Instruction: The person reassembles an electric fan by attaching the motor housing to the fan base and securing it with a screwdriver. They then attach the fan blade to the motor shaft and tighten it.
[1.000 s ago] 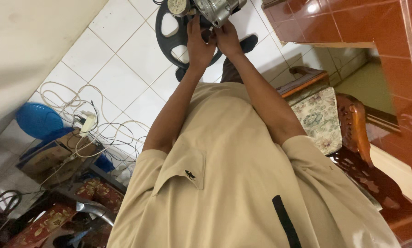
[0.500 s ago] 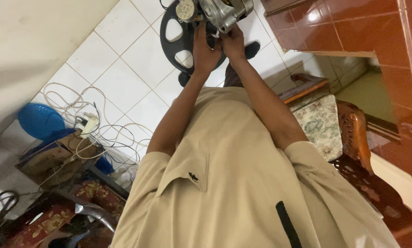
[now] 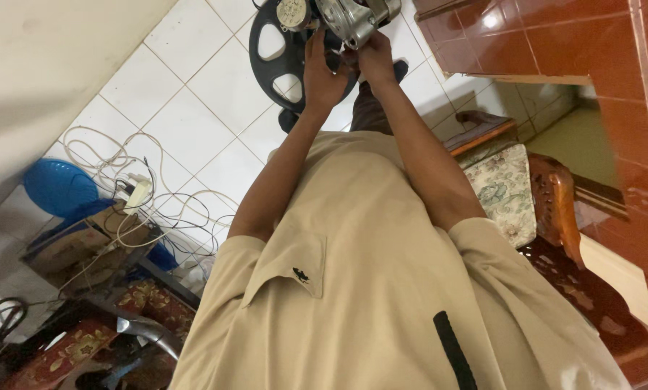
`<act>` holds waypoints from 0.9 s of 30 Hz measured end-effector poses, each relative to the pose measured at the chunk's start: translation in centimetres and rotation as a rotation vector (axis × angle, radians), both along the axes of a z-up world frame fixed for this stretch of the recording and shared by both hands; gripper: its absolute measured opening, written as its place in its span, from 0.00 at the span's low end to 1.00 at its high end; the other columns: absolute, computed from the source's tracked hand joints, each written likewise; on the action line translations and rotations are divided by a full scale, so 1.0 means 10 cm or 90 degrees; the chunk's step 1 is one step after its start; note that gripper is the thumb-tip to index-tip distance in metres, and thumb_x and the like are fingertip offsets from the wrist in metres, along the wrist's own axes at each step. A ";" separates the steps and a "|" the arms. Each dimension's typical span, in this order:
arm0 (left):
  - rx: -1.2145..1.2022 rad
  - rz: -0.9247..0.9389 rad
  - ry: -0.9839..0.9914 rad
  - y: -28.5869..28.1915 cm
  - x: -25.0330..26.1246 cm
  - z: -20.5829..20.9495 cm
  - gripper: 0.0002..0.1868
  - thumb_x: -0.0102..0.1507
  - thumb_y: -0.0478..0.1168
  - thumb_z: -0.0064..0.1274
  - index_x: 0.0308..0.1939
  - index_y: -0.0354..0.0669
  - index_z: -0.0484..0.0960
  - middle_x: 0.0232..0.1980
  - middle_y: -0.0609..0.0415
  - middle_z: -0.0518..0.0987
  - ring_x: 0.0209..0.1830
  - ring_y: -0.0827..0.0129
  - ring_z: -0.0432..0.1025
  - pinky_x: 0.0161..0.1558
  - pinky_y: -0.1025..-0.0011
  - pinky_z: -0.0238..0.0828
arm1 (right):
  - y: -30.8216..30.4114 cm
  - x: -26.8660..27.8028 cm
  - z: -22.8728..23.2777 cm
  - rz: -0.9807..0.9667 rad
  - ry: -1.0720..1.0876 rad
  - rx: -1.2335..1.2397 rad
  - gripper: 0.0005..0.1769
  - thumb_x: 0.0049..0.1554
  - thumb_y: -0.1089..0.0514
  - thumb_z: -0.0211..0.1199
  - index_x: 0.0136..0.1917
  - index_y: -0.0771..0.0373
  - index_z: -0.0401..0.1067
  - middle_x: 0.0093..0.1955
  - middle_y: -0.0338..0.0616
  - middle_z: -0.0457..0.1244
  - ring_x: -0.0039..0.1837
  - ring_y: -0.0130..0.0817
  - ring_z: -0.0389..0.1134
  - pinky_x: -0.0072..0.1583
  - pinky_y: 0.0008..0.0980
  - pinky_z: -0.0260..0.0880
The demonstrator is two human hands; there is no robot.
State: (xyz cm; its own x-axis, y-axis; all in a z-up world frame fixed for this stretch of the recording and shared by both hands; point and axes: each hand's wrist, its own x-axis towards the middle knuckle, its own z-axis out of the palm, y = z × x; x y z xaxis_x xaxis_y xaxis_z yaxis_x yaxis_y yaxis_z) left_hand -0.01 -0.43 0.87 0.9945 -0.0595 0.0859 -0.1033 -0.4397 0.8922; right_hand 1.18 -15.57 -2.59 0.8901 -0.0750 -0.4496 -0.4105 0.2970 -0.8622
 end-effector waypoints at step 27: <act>-0.030 0.003 0.055 -0.01 0.01 -0.05 0.41 0.60 0.31 0.62 0.75 0.36 0.60 0.72 0.40 0.64 0.49 0.64 0.79 0.53 0.67 0.79 | 0.07 -0.08 -0.54 0.015 -0.086 -0.003 0.09 0.69 0.60 0.59 0.52 0.70 0.71 0.44 0.46 0.69 0.45 0.32 0.72 0.47 0.32 0.74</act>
State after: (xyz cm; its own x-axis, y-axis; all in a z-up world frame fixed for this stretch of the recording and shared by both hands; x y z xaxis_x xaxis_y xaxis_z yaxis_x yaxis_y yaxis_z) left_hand 0.10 -0.50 0.41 0.9986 -0.0521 0.0025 -0.0231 -0.3978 0.9172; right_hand 0.36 -14.90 -8.01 0.9441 -0.0542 -0.3253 -0.2976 0.2849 -0.9112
